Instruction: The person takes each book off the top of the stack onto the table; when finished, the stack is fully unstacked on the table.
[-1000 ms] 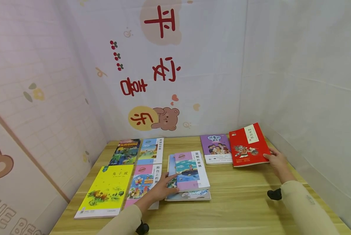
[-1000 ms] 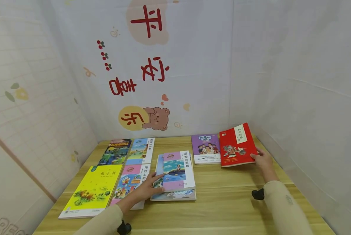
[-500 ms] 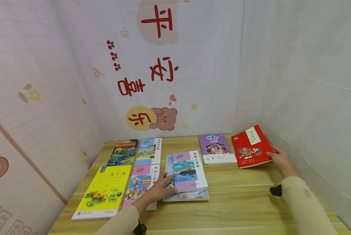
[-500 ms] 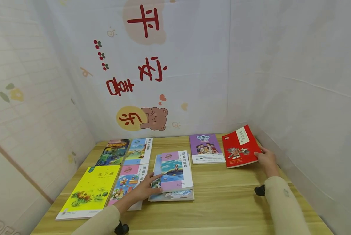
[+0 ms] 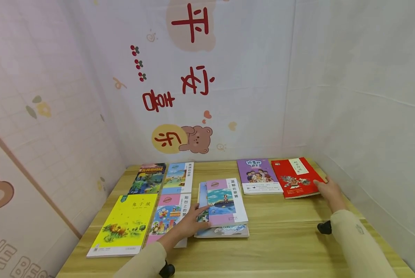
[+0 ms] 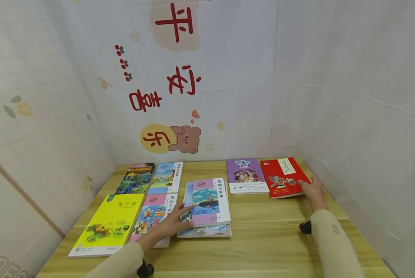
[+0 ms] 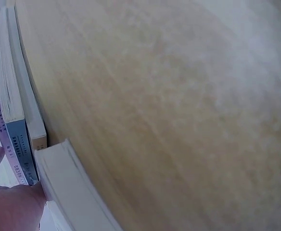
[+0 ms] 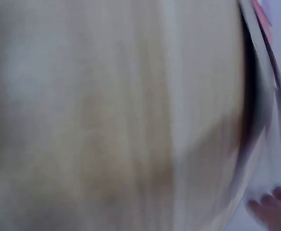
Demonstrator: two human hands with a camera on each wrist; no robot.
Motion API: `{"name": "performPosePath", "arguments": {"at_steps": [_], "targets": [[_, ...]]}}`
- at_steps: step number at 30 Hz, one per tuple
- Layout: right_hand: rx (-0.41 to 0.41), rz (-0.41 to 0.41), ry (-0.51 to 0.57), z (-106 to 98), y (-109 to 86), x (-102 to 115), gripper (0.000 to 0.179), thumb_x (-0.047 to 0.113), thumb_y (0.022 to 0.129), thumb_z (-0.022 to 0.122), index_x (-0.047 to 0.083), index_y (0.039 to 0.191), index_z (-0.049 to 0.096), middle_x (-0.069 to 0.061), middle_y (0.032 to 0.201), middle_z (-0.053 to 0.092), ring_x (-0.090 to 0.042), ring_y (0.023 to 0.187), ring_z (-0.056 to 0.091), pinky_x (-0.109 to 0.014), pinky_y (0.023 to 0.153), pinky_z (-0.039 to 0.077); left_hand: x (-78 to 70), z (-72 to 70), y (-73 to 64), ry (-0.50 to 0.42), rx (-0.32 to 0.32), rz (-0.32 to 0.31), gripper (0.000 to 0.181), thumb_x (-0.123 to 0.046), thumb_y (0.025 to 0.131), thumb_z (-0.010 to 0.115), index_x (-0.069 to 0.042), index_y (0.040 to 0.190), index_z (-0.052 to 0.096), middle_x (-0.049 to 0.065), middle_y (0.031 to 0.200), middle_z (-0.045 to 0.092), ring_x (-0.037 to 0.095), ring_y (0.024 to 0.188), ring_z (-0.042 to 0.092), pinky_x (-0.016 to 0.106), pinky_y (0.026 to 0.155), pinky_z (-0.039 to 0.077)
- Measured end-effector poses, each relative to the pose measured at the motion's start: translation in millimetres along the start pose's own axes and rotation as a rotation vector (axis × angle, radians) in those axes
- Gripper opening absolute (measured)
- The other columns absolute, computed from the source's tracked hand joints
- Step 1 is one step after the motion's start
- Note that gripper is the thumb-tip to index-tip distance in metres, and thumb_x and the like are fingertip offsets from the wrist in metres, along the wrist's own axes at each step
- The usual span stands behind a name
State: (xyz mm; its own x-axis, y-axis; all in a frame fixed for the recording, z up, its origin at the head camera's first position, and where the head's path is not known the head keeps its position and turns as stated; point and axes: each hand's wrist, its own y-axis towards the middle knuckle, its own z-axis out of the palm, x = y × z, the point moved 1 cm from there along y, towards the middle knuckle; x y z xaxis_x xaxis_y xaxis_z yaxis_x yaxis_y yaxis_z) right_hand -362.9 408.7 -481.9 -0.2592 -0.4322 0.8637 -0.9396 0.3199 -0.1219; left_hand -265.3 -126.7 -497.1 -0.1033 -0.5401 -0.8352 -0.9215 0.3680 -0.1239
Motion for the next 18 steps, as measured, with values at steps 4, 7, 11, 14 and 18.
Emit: {"name": "performPosePath", "arguments": {"at_steps": [4,7,11,14,18], "targets": [[0.024,-0.069,-0.103,7,-4.6,3,0.080,0.037,0.104,0.042,-0.009,0.154,-0.001,-0.037,0.157,0.001,-0.056,0.142,0.008,-0.067,0.111,0.019,-1.0,-1.0,-0.5,-0.003,0.001,0.009,0.065,-0.034,0.095,0.069,-0.020,0.152,0.043,0.026,0.160,0.008,0.050,0.143,0.019,0.069,0.104,0.029],[0.055,-0.091,-0.104,16,-9.4,10,0.077,0.037,0.105,0.041,-0.008,0.154,0.003,-0.037,0.156,0.006,-0.056,0.141,0.013,-0.067,0.110,0.022,-1.0,-0.6,-0.2,-0.010,0.003,0.007,0.065,-0.033,0.095,0.069,-0.019,0.152,0.043,0.027,0.160,0.007,0.050,0.143,0.019,0.068,0.104,0.030],[0.095,-0.147,-0.099,32,-17.8,22,0.073,0.034,0.106,0.042,-0.008,0.155,0.008,-0.038,0.155,0.010,-0.056,0.141,0.014,-0.066,0.109,0.023,-1.2,0.3,0.2,-0.014,0.001,0.003,0.065,-0.034,0.094,0.070,-0.019,0.152,0.044,0.027,0.160,0.008,0.050,0.143,0.019,0.069,0.104,0.029],[0.128,-0.190,-0.083,47,-25.2,32,0.071,0.034,0.106,0.043,-0.006,0.155,0.012,-0.038,0.154,0.014,-0.055,0.140,0.017,-0.065,0.110,0.025,-1.7,0.4,0.1,-0.010,-0.004,0.001,0.065,-0.034,0.094,0.070,-0.018,0.151,0.044,0.027,0.160,0.009,0.051,0.143,0.019,0.069,0.104,0.029],[0.184,-0.201,-0.009,70,-37.8,46,0.069,0.033,0.106,0.046,-0.004,0.156,0.016,-0.036,0.154,0.021,-0.051,0.140,0.025,-0.061,0.110,0.029,-3.3,-0.1,0.1,0.018,-0.019,0.002,0.067,-0.034,0.093,0.071,-0.016,0.151,0.044,0.027,0.159,0.014,0.051,0.142,0.022,0.069,0.103,0.031]]}}
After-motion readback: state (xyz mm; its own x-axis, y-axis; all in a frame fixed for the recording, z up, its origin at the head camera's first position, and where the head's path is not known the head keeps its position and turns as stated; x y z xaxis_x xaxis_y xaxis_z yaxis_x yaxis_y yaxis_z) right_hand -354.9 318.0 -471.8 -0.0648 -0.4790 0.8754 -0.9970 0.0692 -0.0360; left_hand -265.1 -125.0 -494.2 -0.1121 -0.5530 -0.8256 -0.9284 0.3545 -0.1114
